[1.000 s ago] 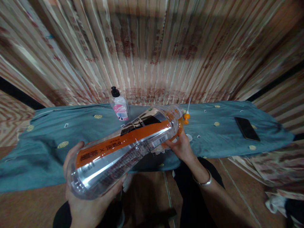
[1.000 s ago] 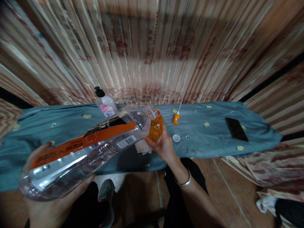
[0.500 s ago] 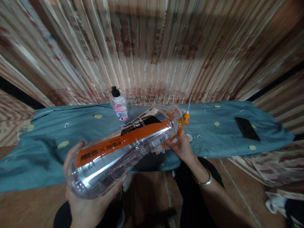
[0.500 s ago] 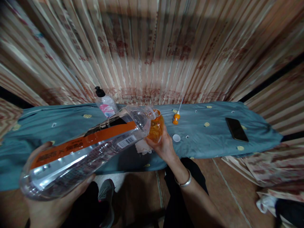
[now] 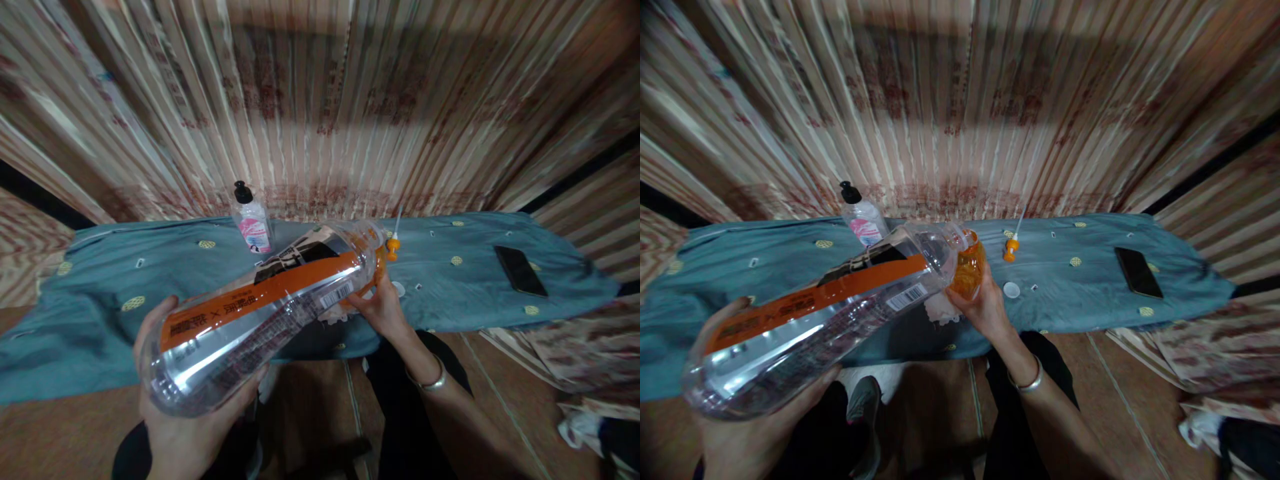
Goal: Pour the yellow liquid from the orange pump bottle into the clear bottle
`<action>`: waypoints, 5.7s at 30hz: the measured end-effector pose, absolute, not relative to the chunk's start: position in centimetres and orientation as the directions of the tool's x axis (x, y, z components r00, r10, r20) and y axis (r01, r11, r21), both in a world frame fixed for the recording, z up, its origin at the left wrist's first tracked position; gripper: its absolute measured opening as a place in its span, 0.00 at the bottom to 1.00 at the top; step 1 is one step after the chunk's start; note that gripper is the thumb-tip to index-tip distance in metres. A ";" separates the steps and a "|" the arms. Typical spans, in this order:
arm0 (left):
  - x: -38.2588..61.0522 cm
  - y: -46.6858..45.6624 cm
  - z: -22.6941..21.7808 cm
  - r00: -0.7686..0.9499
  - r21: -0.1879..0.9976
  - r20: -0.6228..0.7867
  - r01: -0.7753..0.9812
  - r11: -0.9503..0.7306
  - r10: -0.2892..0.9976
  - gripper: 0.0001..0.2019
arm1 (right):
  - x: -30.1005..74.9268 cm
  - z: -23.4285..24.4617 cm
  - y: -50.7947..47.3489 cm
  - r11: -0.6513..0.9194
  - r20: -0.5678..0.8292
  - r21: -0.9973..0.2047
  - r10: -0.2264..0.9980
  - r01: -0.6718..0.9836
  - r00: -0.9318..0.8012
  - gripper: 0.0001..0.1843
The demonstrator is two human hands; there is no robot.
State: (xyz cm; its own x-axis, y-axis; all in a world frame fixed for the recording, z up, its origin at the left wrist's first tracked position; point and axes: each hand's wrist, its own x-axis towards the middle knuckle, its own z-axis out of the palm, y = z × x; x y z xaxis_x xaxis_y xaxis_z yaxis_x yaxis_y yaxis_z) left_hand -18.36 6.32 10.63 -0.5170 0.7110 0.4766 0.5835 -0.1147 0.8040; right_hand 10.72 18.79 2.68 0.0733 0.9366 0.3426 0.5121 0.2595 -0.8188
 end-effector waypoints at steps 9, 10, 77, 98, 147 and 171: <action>-17.8 6.7 11.2 -0.565 0.825 0.446 0.560 -0.074 0.695 0.55 | 10.8 2.3 18.9 0.290 0.385 -0.802 0.920 0.522 0.080 0.50; -18.0 6.6 11.1 -0.548 0.813 0.460 0.576 -0.084 0.699 0.55 | 10.8 2.3 18.9 0.287 0.381 -0.803 0.921 0.522 0.081 0.51; -18.0 6.8 10.4 -0.481 0.771 0.551 0.606 -0.196 0.682 0.58 | 10.4 2.2 19.0 0.275 0.361 -0.847 0.925 0.455 0.113 0.46; -17.8 7.2 10.2 -0.383 0.686 0.656 0.663 -0.301 0.650 0.54 | 10.6 2.2 19.0 0.245 0.343 -0.828 0.933 0.504 0.110 0.50; -18.2 7.7 9.5 -0.537 0.804 0.540 0.557 -0.208 0.649 0.59 | 11.2 6.3 21.4 0.369 0.359 -0.813 0.927 0.451 -0.112 0.50; -20.1 7.3 8.9 -0.249 0.591 0.680 0.743 -0.315 0.689 0.61 | 11.0 5.6 21.5 0.341 0.353 -0.812 0.933 0.474 -0.068 0.52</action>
